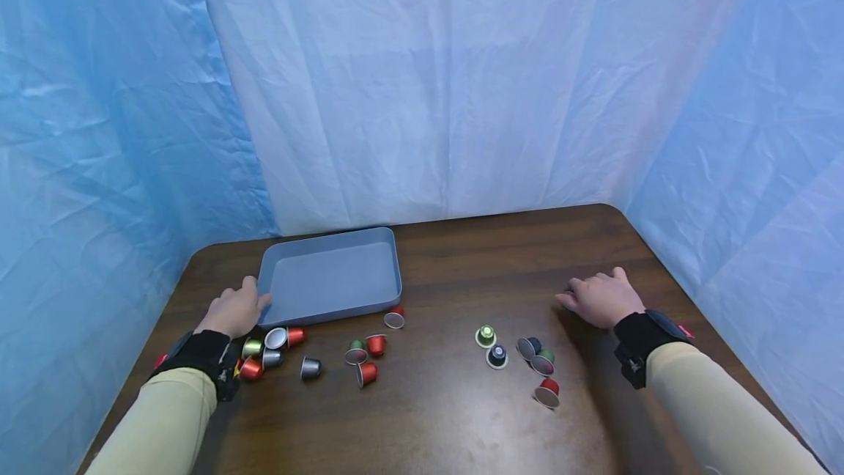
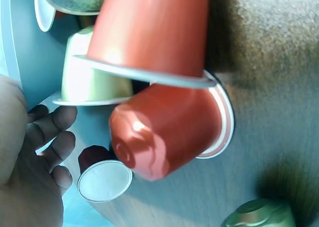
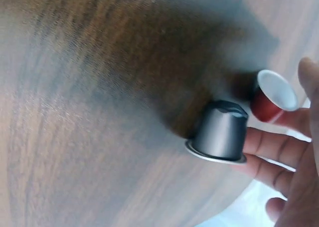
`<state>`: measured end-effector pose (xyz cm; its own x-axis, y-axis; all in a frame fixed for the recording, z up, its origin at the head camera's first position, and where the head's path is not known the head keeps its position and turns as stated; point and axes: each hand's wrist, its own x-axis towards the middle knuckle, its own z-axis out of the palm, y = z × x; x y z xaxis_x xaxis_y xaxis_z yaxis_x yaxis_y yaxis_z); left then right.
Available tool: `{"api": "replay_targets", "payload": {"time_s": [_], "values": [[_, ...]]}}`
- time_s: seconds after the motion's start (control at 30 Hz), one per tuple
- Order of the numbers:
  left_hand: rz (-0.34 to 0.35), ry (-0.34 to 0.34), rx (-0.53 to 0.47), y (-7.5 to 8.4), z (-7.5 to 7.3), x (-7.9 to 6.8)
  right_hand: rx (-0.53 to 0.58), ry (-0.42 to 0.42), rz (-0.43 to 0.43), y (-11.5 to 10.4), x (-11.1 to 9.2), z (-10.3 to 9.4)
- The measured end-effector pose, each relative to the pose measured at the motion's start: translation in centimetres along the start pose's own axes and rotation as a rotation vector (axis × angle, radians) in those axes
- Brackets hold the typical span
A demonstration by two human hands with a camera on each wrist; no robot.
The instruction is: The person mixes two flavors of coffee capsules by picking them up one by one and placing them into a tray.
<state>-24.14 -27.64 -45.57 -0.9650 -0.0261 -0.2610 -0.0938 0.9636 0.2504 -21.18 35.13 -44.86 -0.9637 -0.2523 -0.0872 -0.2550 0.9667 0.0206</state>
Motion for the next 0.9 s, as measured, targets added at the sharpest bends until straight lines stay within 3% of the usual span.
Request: {"api": "replay_targets", "payload": {"time_s": [0.27,0.4,0.67,0.9], "values": [[-0.003,-0.021,0.010,0.0,0.2,0.3,0.072,-0.011,-0.003,-0.2,0.2,0.8],[0.013,-0.027,0.028,0.2,0.0,0.1,0.110,-0.027,0.016,-0.6,0.4,0.7],[-0.026,-0.048,0.014,0.7,0.2,0.0,0.155,-0.060,0.028,-1.3,0.7,0.2],[-0.004,-0.043,0.041,0.7,0.3,0.1,0.183,-0.054,0.035,-1.6,1.1,0.0]]}}
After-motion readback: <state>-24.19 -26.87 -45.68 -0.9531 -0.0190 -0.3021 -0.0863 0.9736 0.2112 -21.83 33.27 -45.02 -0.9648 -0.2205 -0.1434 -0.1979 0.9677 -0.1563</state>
